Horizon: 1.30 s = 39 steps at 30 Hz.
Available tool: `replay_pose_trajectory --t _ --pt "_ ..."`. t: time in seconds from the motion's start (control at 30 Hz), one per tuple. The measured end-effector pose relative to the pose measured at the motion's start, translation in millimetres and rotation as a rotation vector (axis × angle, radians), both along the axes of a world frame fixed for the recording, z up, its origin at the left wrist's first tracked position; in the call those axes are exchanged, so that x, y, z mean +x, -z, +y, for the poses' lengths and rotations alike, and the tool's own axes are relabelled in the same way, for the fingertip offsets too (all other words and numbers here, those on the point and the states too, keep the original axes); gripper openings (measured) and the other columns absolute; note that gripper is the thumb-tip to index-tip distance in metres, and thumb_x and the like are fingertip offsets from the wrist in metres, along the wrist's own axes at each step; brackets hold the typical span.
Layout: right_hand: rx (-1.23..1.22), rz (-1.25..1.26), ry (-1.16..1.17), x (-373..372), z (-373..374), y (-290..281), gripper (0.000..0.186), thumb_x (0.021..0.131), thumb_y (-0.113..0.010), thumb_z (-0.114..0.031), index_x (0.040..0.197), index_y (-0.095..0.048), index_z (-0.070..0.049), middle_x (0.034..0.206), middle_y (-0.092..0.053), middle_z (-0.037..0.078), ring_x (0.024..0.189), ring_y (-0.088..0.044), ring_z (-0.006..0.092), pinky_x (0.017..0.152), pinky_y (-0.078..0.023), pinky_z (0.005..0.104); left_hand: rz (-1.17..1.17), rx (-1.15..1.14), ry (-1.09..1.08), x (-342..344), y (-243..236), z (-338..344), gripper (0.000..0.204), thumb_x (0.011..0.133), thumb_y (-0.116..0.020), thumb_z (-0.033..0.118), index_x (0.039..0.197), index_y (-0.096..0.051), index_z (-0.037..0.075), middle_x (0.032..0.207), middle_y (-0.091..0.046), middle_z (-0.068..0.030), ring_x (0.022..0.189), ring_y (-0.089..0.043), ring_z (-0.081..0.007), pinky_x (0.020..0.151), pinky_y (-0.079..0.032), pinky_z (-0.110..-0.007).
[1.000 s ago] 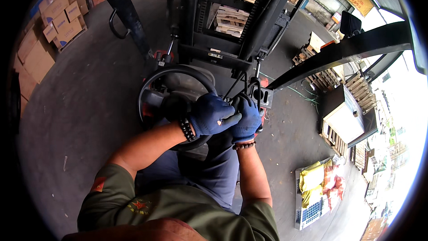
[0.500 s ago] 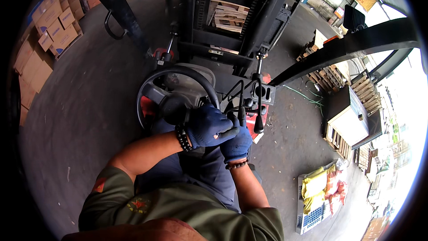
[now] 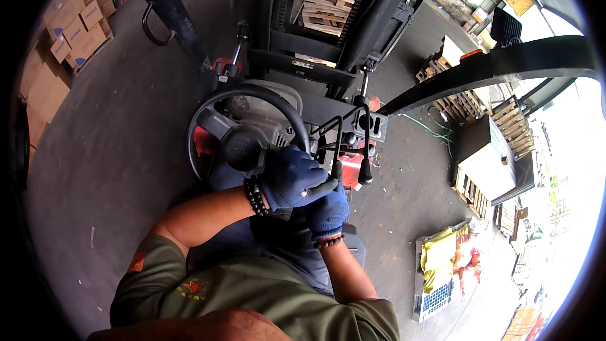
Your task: The person operates a forklift in a warehouse, maneuvering the vehicle to position the forks under a stack of wooden planks. They lift the load and drive the forklift forward to transport the planks to a different location within the facility.
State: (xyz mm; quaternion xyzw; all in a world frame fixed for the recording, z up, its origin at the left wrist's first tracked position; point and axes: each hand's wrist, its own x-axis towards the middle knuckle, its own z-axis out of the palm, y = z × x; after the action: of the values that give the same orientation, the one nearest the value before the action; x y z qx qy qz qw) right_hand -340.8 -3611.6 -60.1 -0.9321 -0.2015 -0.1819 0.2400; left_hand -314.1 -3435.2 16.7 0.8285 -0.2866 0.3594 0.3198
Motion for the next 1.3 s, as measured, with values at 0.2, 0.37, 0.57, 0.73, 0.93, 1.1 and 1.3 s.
replay_pose_trajectory --t 0.2,0.37,0.57,0.73,0.93,1.1,1.3 --pt "0.134 0.087 0.022 11 15 -10 0.040 0.092 -0.078 -0.020 0.129 -0.078 -0.004 0.133 -0.076 0.022 0.134 -0.069 0.0445 0.095 -0.063 0.0486 -0.008 -0.020 -0.003 9 4 4 0.038 0.091 -0.087 0.030 0.068 -0.061 0.015 0.064 -0.060 -0.0046 0.063 -0.065 -0.0274 0.063 -0.048 -0.044" --pt "0.158 0.001 -0.038 24 19 -16 0.032 0.091 -0.079 -0.020 0.120 -0.080 -0.006 0.111 -0.079 0.017 0.130 -0.071 0.0444 0.098 -0.062 0.0497 -0.012 -0.027 0.011 19 6 10 0.033 0.091 -0.087 0.029 0.071 -0.066 0.014 0.067 -0.062 -0.0055 0.064 -0.067 -0.0275 0.063 -0.050 -0.044" --pt "0.144 -0.021 -0.018 24 20 -16 0.028 0.091 -0.079 -0.019 0.117 -0.080 -0.006 0.104 -0.078 0.016 0.119 -0.074 0.0431 0.099 -0.061 0.0495 0.021 -0.007 -0.003 16 10 10 0.032 0.091 -0.087 0.029 0.072 -0.067 0.014 0.068 -0.063 -0.0058 0.066 -0.068 -0.0273 0.064 -0.052 -0.043" --pt "0.160 -0.007 -0.011 24 19 -13 0.028 0.093 -0.077 -0.019 0.118 -0.079 -0.006 0.107 -0.078 0.018 0.115 -0.076 0.0390 0.095 -0.062 0.0491 0.020 0.002 0.014 15 10 11 0.032 0.090 -0.088 0.029 0.072 -0.067 0.014 0.068 -0.063 -0.0049 0.066 -0.068 -0.0268 0.064 -0.050 -0.043" --pt "0.208 0.100 0.047 17 19 -15 0.031 0.094 -0.076 -0.019 0.122 -0.080 -0.007 0.118 -0.081 0.017 0.113 -0.077 0.0373 0.098 -0.062 0.0466 0.021 0.006 0.004 8 11 9 0.033 0.090 -0.088 0.030 0.071 -0.065 0.015 0.068 -0.062 -0.0041 0.066 -0.067 -0.0257 0.065 -0.049 -0.043" --pt "0.211 0.165 -0.015 15 14 -20 0.034 0.096 -0.074 -0.017 0.128 -0.080 -0.009 0.135 -0.077 0.021 0.118 -0.077 0.0379 0.100 -0.062 0.0473 0.010 0.019 -0.004 2 5 9 0.034 0.091 -0.087 0.031 0.070 -0.065 0.015 0.067 -0.061 -0.0037 0.065 -0.065 -0.0249 0.065 -0.048 -0.043" --pt "0.217 -0.009 -0.016 16 6 -39 0.053 0.097 -0.067 -0.006 0.151 -0.066 -0.004 0.157 -0.063 0.029 0.129 -0.073 0.0423 0.102 -0.061 0.0449 0.017 -0.019 0.004 -6 0 5 0.036 0.091 -0.087 0.031 0.069 -0.063 0.016 0.063 -0.058 -0.0028 0.062 -0.063 -0.0247 0.066 -0.046 -0.043"
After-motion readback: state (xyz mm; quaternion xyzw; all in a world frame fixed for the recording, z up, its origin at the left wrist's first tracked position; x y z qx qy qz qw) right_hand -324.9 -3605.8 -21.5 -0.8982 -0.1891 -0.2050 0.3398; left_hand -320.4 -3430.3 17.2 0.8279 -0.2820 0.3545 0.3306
